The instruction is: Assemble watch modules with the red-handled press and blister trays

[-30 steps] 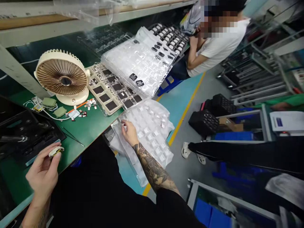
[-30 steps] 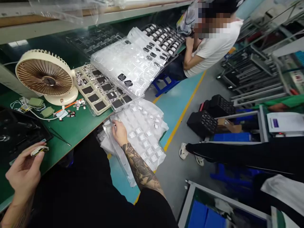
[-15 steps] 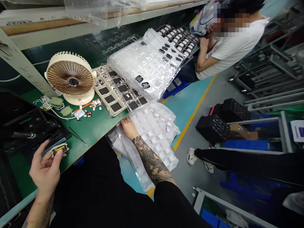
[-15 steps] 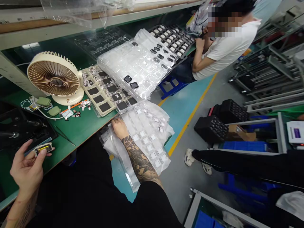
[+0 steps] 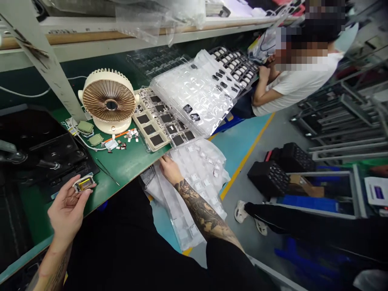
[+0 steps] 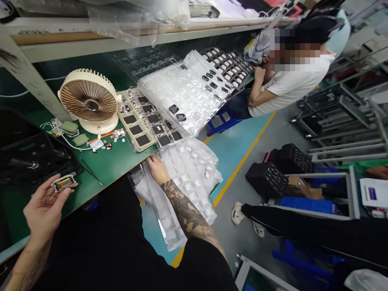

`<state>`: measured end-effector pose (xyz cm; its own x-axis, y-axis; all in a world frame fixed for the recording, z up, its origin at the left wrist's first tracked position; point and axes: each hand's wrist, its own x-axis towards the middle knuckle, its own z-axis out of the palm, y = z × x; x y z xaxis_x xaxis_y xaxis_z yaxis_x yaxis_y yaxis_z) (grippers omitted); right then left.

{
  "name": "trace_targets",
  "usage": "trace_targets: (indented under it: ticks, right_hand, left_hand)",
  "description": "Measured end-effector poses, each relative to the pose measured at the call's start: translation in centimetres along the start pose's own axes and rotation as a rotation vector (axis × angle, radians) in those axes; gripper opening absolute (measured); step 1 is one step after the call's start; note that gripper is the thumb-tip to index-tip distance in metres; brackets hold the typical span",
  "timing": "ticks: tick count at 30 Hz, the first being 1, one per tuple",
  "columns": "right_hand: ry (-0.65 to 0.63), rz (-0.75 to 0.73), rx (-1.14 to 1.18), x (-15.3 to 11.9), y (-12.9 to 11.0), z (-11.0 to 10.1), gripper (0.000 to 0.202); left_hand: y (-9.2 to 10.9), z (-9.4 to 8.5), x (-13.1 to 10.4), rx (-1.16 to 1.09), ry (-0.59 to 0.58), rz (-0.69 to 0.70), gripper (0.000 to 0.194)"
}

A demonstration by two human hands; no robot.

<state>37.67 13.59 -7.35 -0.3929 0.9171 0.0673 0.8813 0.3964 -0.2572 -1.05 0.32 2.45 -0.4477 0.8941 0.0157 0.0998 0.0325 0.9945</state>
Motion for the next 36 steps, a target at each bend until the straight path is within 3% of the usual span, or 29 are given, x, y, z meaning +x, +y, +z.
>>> trace_targets:
  ticks: [6,9,13,17,21,24,29,33,36]
  right_hand:
    - [0.471,0.101,0.202,-4.1,-2.7,-3.0,0.022]
    - [0.576,0.159,0.397,-3.9,-6.0,-5.0,0.030]
    - [0.454,-0.018,0.615,-0.5,-12.7,-6.5,0.022]
    - [0.252,-0.113,1.005,3.7,-19.8,-5.6,0.026]
    - [0.001,-0.212,1.275,6.3,-24.2,-4.7,0.026]
    - [-0.108,-0.262,1.307,7.0,-25.5,-4.5,0.028]
    - [-0.170,-0.321,1.226,6.4,-26.5,-3.9,0.034]
    - [-0.089,-0.378,1.103,5.5,-26.7,-3.3,0.041]
    - [-0.047,-0.328,1.087,5.4,-26.4,-3.3,0.042]
  left_hand:
    - [-0.5,0.3,0.1,-0.116,-0.018,-0.112,0.056]
    - [-0.7,0.5,0.3,-0.189,-0.029,-0.148,0.055]
    - [-1.0,0.6,0.3,-0.203,-0.033,-0.184,0.052]
    - [-0.8,0.5,0.0,-0.270,-0.055,-0.211,0.050]
    - [-0.1,-0.3,-0.2,-0.317,-0.003,-0.173,0.050]
    - [0.2,-1.4,-0.3,-0.262,0.065,-0.144,0.048]
    - [-0.1,-2.5,-0.3,-0.187,0.069,-0.155,0.050]
    - [-0.4,-2.5,0.0,-0.225,0.068,-0.163,0.051]
    - [-0.5,-2.4,0.3,-0.250,0.050,-0.174,0.051]
